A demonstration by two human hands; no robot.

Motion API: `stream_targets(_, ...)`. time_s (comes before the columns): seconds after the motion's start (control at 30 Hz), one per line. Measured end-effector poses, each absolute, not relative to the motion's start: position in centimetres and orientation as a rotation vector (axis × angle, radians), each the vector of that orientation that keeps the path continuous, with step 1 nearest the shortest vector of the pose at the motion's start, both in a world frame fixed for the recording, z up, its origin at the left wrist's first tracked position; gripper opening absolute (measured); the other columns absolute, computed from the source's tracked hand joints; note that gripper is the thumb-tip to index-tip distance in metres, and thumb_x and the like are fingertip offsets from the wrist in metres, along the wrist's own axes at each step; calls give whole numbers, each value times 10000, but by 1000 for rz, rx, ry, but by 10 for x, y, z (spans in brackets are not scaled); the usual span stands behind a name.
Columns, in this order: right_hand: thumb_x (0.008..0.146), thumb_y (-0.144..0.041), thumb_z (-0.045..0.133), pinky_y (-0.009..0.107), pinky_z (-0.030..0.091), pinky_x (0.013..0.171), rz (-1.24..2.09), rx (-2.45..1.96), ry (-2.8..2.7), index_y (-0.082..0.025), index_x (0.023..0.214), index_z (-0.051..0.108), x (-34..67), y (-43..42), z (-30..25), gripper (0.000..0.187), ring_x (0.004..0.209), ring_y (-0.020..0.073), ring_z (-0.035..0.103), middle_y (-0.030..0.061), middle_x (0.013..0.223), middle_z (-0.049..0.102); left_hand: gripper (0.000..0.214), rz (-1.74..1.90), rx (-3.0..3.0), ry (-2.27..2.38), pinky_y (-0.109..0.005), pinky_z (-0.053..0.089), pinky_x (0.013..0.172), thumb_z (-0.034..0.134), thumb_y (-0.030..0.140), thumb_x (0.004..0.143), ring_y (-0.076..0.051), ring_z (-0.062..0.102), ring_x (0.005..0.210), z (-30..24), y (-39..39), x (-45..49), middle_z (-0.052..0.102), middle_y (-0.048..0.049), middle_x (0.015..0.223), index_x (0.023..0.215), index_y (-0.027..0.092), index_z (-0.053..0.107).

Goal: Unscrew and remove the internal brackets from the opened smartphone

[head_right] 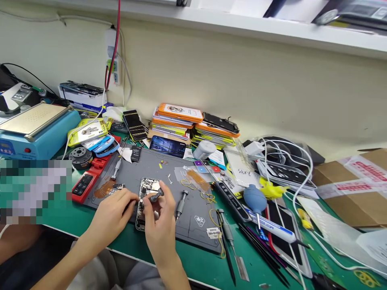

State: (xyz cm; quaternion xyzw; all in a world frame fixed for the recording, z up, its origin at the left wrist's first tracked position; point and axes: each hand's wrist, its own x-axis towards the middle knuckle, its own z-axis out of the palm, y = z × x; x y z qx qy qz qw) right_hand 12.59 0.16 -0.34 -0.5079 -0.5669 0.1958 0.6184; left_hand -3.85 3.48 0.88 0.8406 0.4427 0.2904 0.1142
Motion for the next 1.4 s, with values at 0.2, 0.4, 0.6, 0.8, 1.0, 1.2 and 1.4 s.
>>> stream_targets(0.2, 1139, -187, 615, 239, 663, 616, 340, -1170, -1434, -291, 1610, 421, 124, 2, -8, 520, 778, 165, 764, 47, 1078, 736, 193, 896, 2411, 1274, -331, 536, 805, 520, 119, 1125, -208, 700, 937, 4, 34, -38, 718, -25, 1099, 1129, 229, 678)
stream_targets(0.4, 1138, -180, 612, 286, 697, 687, 321, -1212, -1432, -272, 1616, 400, 125, 0, -7, 531, 879, 205, 800, 63, 1055, 737, 214, 889, 2410, 1237, -352, 510, 800, 538, 61, 1094, -225, 669, 944, 3, 33, -37, 708, -19, 1085, 1132, 223, 674)
stream_targets(0.6, 1160, -229, 584, 309, 705, 672, 365, -1233, -1407, -248, 1610, 380, 126, 0, -8, 494, 848, 217, 796, 91, 1062, 731, 217, 879, 2431, 1237, -358, 494, 784, 534, 61, 1097, -226, 648, 921, 3, 32, -38, 707, -19, 1062, 1105, 228, 672)
stream_targets(0.8, 1155, -222, 605, 261, 689, 621, 422, -1197, -1374, -261, 1588, 391, 125, 0, -5, 484, 792, 191, 786, 62, 1031, 731, 220, 885, 2433, 1235, -361, 503, 786, 529, 65, 1099, -219, 652, 922, 4, 32, -38, 713, -20, 1057, 1099, 223, 682)
stream_targets(1.0, 1146, -196, 608, 257, 686, 614, 388, -1182, -1402, -280, 1596, 404, 125, 0, -6, 501, 753, 181, 777, 54, 1034, 734, 232, 889, 2449, 1242, -361, 507, 789, 528, 57, 1088, -223, 653, 925, 2, 32, -37, 720, -23, 1061, 1104, 225, 688)
stream_targets(1.2, 1138, -198, 641, 270, 688, 687, 158, -1226, -1577, -273, 1604, 448, 128, -1, -7, 509, 833, 186, 794, 69, 1081, 765, 243, 904, 2438, 1235, -354, 502, 776, 514, 42, 1086, -217, 655, 911, 3, 32, -38, 719, -19, 1062, 1072, 222, 677)
stream_targets(1.4, 1163, -183, 558, 291, 703, 781, 165, -1223, -1644, -268, 1657, 423, 129, -4, -8, 520, 963, 194, 817, 88, 1180, 783, 262, 910, 2415, 1242, -352, 488, 745, 492, 38, 1079, -204, 641, 888, 4, 30, -38, 709, -10, 1045, 1046, 232, 665)
